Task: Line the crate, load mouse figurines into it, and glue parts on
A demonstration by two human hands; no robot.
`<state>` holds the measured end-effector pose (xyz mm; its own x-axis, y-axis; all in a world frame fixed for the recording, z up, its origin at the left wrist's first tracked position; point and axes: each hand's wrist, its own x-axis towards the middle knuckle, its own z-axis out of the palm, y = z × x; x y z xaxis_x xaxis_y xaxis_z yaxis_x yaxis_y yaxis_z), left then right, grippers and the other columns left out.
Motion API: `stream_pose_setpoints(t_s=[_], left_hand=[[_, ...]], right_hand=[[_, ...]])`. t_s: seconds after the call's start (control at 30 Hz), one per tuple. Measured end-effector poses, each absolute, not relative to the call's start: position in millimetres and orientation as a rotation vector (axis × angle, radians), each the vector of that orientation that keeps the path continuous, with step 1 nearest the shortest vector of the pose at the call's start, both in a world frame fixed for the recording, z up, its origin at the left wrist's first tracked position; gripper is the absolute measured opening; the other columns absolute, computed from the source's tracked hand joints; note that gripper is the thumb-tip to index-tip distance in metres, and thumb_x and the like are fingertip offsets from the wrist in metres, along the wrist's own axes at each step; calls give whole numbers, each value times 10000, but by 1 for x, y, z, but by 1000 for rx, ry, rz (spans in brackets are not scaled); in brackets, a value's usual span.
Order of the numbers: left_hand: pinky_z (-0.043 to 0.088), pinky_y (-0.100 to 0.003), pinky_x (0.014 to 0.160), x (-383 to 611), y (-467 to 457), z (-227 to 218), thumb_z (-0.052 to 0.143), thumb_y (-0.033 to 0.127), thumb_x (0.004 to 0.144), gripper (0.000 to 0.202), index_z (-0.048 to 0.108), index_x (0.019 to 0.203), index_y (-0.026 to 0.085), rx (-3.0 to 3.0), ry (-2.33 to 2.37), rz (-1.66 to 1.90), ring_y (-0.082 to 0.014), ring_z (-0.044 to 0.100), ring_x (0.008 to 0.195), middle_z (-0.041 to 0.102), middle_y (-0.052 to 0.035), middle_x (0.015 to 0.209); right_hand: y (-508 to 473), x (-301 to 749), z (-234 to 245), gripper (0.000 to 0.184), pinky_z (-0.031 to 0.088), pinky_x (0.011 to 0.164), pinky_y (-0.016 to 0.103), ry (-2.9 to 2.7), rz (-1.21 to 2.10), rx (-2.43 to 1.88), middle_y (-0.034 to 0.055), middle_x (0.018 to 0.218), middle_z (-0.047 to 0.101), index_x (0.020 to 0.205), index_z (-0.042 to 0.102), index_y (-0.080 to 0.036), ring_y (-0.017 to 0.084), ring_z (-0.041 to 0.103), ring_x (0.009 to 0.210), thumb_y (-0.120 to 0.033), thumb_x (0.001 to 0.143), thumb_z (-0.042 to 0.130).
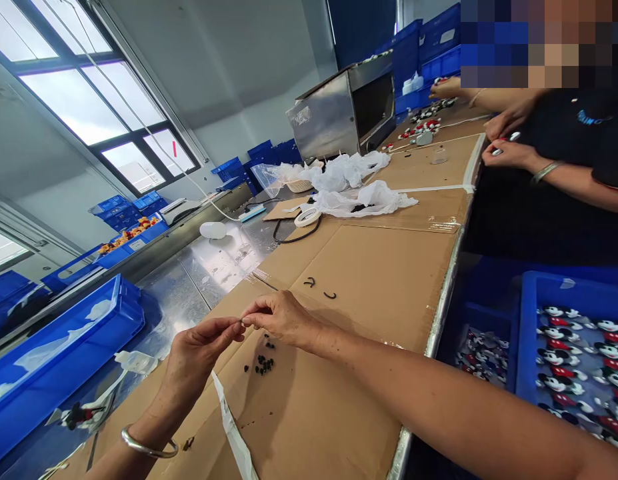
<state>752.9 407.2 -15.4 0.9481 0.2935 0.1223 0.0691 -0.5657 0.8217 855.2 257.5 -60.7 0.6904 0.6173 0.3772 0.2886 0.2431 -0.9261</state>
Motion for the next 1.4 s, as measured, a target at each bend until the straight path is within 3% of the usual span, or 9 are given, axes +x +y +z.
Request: stream_pose_setpoints(t_s=[0.2,0.6,0.97,1.17,1.4], left_hand=[[458,-304,809,752,412,-19,679,561,737,390,753,883,207,2217,270,266,-187,621,796,697,-39,801],[433,-271,750,746,402,-13,625,520,780,344,724,850,197,2297,245,269,-162,590,770,674,-17,785],[434,-268,756,747,405,-16,642,494,791,306,721,853,205,2306,241,273,-161,591,792,680,-15,815],[463,-293,785,751,408,-18,634,568,774,399,737,909,208,2263,224,243,-192,626,825,698,-38,846],[445,-284,748,749,403,-14,638,548,748,371,735,826,198,2292,251,286,-183,610,771,689,-34,784]], right_hand=[[254,854,-60,133,329,518,207,-875,232,-1450,-13,670,644,805,749,-160,96,488,587,-224,797,632],[256,848,-55,142,435,588,218,-823,353,-1409,27,738,682,797,718,-135,131,582,649,-247,791,630],[255,847,-54,126,431,591,214,-785,387,-1386,17,729,680,764,712,-141,127,579,660,-248,770,645],[255,848,-52,134,446,605,225,-774,388,-1361,20,704,670,759,703,-136,132,583,644,-255,771,642],[258,849,-57,140,444,605,232,-777,398,-1351,31,734,679,759,710,-141,138,572,655,-272,746,661]])
